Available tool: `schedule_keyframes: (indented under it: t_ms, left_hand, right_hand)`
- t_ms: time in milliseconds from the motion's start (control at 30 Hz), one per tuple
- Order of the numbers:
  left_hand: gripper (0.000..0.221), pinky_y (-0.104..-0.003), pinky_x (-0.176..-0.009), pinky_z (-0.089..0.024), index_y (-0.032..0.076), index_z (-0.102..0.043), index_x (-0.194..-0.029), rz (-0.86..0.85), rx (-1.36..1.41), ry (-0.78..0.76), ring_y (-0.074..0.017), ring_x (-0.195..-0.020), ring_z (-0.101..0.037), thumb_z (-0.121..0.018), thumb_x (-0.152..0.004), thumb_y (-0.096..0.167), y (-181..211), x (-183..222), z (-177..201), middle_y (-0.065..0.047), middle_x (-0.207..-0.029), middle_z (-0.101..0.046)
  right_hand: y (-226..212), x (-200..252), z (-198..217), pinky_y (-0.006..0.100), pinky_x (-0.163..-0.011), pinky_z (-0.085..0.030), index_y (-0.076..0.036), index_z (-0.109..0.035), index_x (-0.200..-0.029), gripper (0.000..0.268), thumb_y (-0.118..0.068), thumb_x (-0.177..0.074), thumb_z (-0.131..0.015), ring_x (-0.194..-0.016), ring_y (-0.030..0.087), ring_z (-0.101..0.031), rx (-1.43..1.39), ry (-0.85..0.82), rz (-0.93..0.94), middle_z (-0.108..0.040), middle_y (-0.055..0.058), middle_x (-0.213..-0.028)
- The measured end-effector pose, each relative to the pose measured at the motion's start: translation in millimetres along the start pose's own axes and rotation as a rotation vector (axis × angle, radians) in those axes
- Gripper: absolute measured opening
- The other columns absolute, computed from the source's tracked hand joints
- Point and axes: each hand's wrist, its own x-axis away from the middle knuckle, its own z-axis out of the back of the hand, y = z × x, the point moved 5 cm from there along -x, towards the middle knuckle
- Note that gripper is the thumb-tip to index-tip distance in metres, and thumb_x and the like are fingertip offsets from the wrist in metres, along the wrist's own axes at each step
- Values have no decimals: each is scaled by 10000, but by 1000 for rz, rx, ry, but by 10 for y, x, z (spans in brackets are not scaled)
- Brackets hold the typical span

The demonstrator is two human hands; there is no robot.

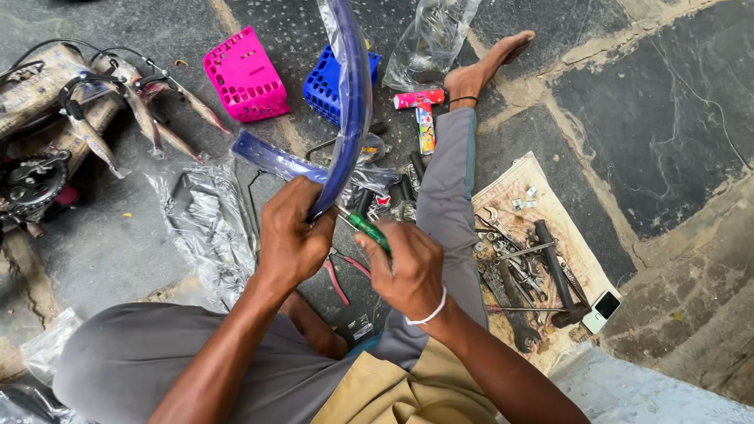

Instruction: The person prepares plastic bicycle fenders by using pliers and a screwdriver, then attaches them to a bicycle frame using zip ties while sitting on the floor.

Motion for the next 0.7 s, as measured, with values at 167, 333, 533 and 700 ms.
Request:
schedule_keyframes:
  t_ms: [167, 333, 533, 700]
  left_hand:
    - [190, -436, -673, -473, -19, -627, -943, -28, -95, -14, -322, -758, -618, -662, -761, -63, -34, 58, 37, -151, -833, -599]
    - [109, -409, -538, -442, 10, -608, -908, 515, -112, 10, -242, -572, -600, -671, -820, 6, -543, 264, 232, -104, -733, -584]
    - [141, -372, -587, -418, 6, -612, -903, 720, -202, 39, -232, -629, -532, -710, -807, 37, -1173, 566, 180, -142, -702, -587]
    - [171, -437, -640, -480, 17, -639, -939, 888, -241, -87, -309, -672, -635, -664, -771, 32, -1540, 964, -231, -189, -751, -655]
  right_hand:
    - [700, 349, -482, 281, -430, -446, -7, -706, -918, 545, -496, -1092, -543, -477, 147, -598, -1401, -546, -1017, -641, 56, -607]
    - [2324, 75, 49, 373, -617, -515, -8, -675, -1013, 243, -245, -1049, -630, -712, 254, -661, 89, 27, -395, -661, 128, -810]
    - [3358, 232, -297, 466, -828, -565, -33, -708, -1077, 229, -44, -852, -669, -943, 404, -706, 438, -164, -199, -716, 208, -1040]
    - [3315, 112, -1139, 531, -783, -538, 0, -643, -1086, 335, -197, -848, -773, -920, 453, -682, 525, -411, -415, -680, 258, -1057]
